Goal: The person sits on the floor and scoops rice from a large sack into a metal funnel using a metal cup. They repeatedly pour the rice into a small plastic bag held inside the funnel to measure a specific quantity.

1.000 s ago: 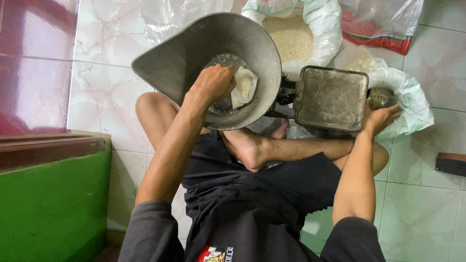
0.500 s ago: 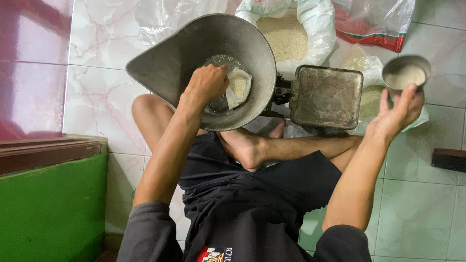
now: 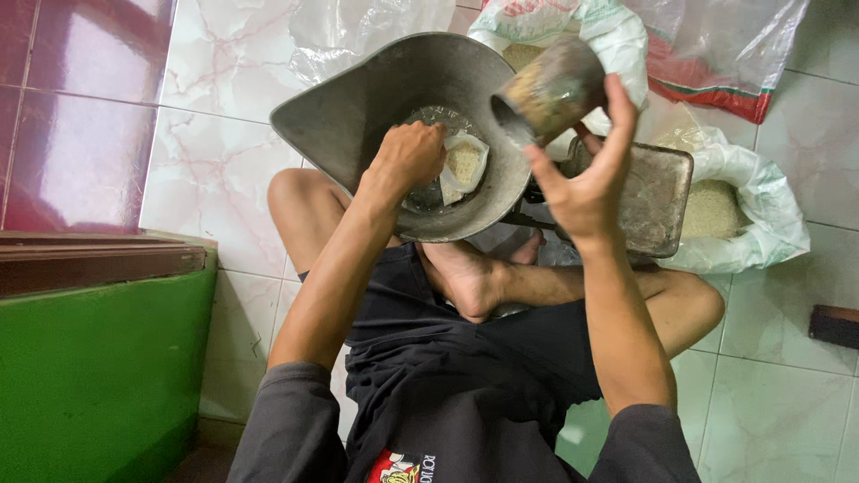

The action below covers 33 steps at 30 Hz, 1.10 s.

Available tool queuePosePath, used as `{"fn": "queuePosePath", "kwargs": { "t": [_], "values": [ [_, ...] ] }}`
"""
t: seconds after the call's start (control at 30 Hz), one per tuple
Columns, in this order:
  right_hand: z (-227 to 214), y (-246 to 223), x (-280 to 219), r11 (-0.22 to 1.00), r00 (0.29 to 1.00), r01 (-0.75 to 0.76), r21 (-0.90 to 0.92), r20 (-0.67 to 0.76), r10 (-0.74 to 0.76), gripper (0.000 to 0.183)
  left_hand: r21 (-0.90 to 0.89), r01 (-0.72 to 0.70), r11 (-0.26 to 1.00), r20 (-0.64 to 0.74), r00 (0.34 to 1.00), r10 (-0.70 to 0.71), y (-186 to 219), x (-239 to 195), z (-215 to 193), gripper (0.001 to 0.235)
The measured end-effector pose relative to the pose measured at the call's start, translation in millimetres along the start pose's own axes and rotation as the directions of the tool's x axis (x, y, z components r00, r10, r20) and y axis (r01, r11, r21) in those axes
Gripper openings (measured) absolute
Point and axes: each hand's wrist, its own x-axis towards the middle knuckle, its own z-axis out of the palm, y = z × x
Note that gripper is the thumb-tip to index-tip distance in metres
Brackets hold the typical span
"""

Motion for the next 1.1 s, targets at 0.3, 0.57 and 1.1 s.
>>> {"fn": "queuePosePath", "kwargs": {
  "t": [0.3,0.57,1.1],
  "values": [
    [24,19,2,0.835,0.932,0.34,-0.434,0.273,-0.238,0.1,0.012,0.012,1.0,0.048,0.999,-0.012,-1,3,1,0.019],
    [15,28,-2,0.848,0.928,0.362,-0.386,0.237,-0.288,0.095,0.019,-0.017,1.0,0.008,1.0,0.017,5,-2,-16,0.018],
    [-172,204,-146,0.866,0.722,-0.424,-0.265,-0.676,0.146,0.071,0.36,-0.398,0.844,0.014,0.907,0.421,36,-2,-23,0.017]
  ]
}}
